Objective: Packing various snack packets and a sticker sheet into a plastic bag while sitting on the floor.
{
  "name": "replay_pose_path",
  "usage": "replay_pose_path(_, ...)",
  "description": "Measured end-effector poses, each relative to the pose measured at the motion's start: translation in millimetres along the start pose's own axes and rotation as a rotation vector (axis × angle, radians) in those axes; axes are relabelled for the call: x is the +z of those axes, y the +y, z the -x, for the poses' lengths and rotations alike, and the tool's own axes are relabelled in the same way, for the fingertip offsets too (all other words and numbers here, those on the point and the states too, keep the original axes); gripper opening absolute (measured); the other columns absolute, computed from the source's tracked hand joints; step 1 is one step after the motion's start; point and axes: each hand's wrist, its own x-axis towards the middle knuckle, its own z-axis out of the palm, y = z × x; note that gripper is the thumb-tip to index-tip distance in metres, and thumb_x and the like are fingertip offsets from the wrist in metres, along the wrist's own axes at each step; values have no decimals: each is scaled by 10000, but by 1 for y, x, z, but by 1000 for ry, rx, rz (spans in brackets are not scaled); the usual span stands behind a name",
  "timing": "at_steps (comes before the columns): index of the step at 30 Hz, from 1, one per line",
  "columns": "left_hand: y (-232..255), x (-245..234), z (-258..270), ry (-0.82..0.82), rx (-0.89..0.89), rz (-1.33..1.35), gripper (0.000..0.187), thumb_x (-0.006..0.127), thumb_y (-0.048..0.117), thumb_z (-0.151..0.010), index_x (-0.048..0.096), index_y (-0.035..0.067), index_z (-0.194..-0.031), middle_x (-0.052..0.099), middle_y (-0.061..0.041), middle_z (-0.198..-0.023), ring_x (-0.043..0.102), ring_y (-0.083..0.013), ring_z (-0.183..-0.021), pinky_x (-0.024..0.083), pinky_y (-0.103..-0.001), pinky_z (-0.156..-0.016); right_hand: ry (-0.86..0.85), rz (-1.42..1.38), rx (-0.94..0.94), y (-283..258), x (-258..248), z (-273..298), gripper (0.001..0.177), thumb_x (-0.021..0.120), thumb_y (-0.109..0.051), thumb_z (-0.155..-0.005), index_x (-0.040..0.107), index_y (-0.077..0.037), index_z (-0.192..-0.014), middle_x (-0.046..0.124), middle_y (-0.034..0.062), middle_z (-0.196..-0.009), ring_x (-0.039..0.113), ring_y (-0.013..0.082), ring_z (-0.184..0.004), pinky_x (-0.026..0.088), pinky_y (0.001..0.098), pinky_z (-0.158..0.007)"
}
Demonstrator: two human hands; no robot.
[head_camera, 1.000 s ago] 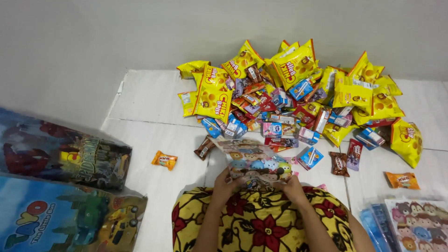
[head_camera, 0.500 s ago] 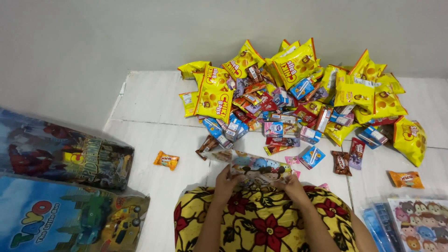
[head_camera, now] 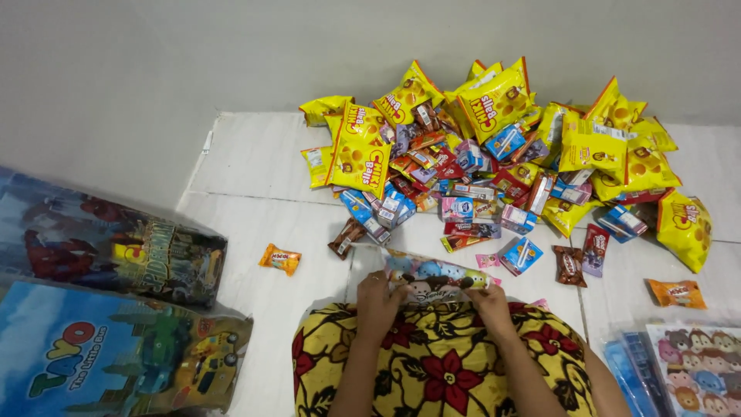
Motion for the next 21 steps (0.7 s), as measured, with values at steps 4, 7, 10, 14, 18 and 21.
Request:
replay_pose_path(4, -8, 11, 5, 1, -59, 352, 641, 817, 318, -955, 553, -161, -1291, 571, -371, -1231, 572, -547, -1219, 409, -656, -1072, 20, -30, 18, -86, 11, 22, 93, 825, -20, -813, 791, -32, -898, 689, 72, -650, 607, 138, -584, 498, 286, -674)
replay_pose_path(7, -26, 15, 6, 81, -152, 436, 445, 808, 333, -958, 605, -61, -917, 570, -101, -834, 663, -252, -958, 472, -486, -1026, -25, -81, 27, -121, 17, 33, 193, 811, -39, -868, 815, -19, -1060, 778, 153, -835, 689, 215, -786, 526, 400, -872)
replay_pose_path(10, -74, 42, 0, 127, -155, 432, 346, 821, 307, -949, 645, 23, -855, 645, -75, -804, 652, -166, -938, 478, -412, -1004, 14, -110, 56, -130, 24, 37, 246, 808, -27, -865, 792, -18, -1110, 769, 148, -880, 684, 207, -872, 507, 408, -953)
replay_pose_path(14, -4, 8, 9, -44, -223, 447, 784, 636, 360, -1069, 290, -206, -1486, 555, -390, -1356, 521, -451, -1351, 428, -568, -1108, 3, -139, 52, -116, 21, 34, 298, 804, -14, -858, 783, -24, -1155, 767, 130, -899, 687, 198, -857, 519, 387, -936)
replay_pose_path(18, 52, -22, 8, -179, -341, 505, 1255, 872, 462, -880, 43, -163, -1584, 299, -464, -1532, 281, -565, -1467, 289, -630, -1184, -36, -128, 85, -117, 20, 36, 366, 841, 16, -806, 775, -6, -1165, 738, 109, -883, 674, 195, -816, 533, 392, -880)
replay_pose_path(21, 5, 12, 5, -269, -398, 391, 961, 897, 276, -851, 340, -125, -1524, 562, -324, -1419, 531, -398, -1358, 456, -558, -1105, -79, -4, 107, -137, 23, 44, 308, 903, 9, -719, 756, 74, -981, 683, 152, -784, 620, 245, -752, 520, 406, -799)
